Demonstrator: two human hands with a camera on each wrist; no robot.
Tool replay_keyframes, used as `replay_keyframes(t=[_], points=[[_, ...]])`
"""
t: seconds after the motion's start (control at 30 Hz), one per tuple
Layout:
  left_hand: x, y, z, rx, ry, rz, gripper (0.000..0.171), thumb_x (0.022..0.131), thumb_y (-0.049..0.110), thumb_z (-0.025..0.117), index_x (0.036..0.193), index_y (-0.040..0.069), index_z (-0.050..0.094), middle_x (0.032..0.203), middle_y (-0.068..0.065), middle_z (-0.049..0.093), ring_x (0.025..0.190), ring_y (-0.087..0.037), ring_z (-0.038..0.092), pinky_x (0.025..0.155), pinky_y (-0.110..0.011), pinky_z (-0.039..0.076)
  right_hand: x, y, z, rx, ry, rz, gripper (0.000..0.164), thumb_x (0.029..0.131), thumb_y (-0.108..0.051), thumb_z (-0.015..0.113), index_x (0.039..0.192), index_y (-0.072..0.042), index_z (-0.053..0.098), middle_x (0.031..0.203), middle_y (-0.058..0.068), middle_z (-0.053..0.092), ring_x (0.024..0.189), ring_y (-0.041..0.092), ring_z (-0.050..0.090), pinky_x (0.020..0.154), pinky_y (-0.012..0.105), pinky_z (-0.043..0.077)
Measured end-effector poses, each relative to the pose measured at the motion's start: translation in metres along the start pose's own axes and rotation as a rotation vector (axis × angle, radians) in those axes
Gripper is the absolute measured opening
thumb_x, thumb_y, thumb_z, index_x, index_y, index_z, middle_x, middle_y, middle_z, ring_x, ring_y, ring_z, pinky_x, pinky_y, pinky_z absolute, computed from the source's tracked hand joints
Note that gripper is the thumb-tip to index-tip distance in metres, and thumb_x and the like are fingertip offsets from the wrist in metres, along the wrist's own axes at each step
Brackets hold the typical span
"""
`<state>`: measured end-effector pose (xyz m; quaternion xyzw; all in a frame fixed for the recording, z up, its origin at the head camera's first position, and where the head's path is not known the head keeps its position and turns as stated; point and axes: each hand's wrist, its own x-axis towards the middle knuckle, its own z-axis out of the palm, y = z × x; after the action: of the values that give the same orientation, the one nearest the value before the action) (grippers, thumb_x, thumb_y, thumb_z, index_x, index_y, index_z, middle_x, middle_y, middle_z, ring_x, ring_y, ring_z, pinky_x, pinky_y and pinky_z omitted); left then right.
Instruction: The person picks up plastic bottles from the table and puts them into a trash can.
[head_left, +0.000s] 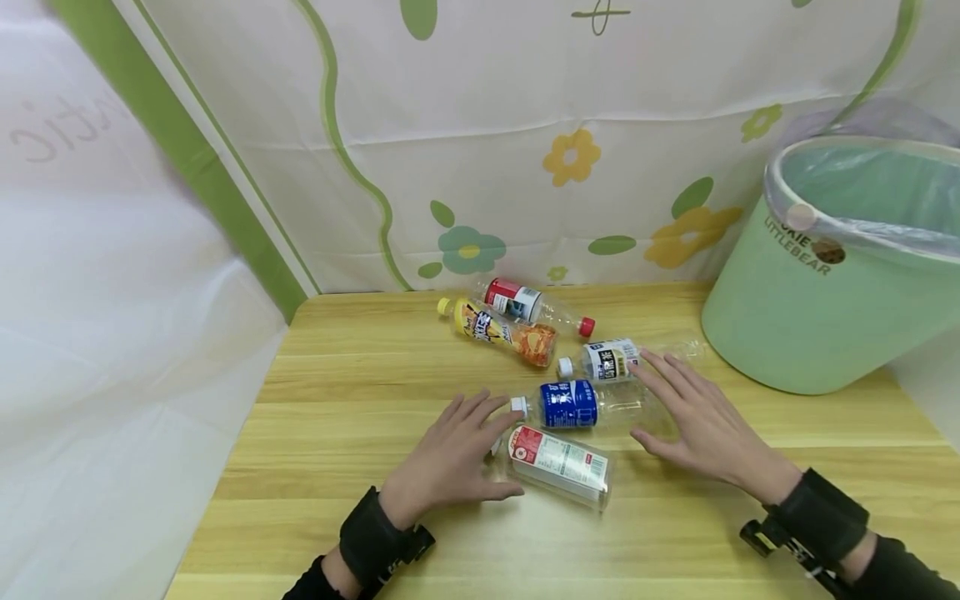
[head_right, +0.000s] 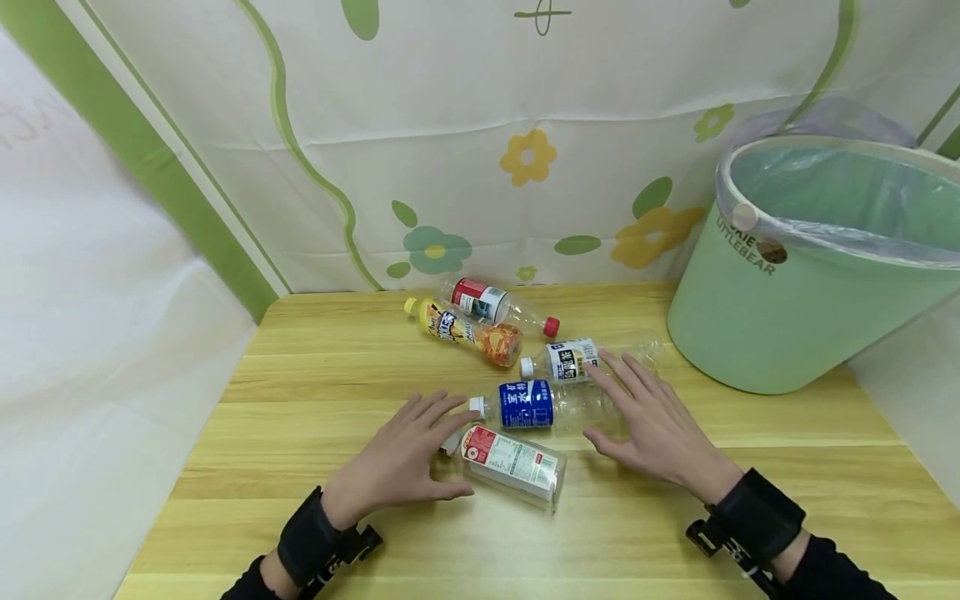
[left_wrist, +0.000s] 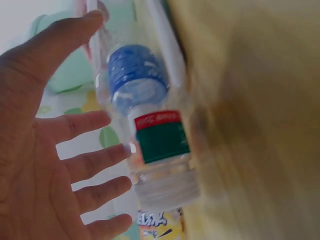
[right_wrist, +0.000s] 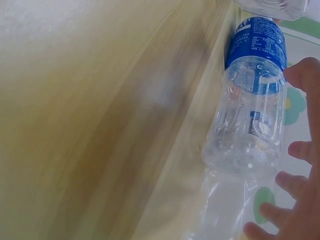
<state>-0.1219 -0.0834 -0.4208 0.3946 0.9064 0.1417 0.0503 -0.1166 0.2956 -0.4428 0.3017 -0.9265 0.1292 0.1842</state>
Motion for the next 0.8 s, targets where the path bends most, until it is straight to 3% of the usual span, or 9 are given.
replay_keyframes(t=[0.1,0.4,0.8], points=[[0.001,0.001,0.005,0.024,0.003,0.017,0.091,0.081,0.064,0.077,0.154,0.019,0.046,0.156,-0.01,0.04,0.145,-0.034,0.031,0.117,-0.058,0.02,-0.001,0.0,0.0,-0.003,-0.001,0.004,0.089,0.087,-0.056,0.068,0.153,-0.001,0.043,0.158,0.023,0.034,0.136,0.054,0.036,0.104,0.07,0.033],[0.002,0.004,0.018,0.07,0.104,0.047,0.089,0.076,0.051,0.088,0.149,0.016,0.05,0.141,-0.009,0.05,0.128,-0.027,0.049,0.114,-0.052,0.031,-0.003,0.0,0.001,-0.001,-0.006,0.016,0.092,0.082,-0.05,0.074,0.153,-0.002,0.043,0.158,0.023,0.033,0.137,0.052,0.035,0.107,0.068,0.031],[0.005,0.007,0.024,0.074,0.106,0.06,0.078,0.082,0.043,0.085,0.146,0.013,0.052,0.127,-0.004,0.057,0.115,-0.023,0.057,0.11,-0.046,0.039,-0.006,0.0,0.002,0.016,-0.007,0.023,0.093,0.082,-0.049,0.075,0.154,-0.002,0.041,0.16,0.02,0.031,0.141,0.048,0.032,0.112,0.063,0.026]])
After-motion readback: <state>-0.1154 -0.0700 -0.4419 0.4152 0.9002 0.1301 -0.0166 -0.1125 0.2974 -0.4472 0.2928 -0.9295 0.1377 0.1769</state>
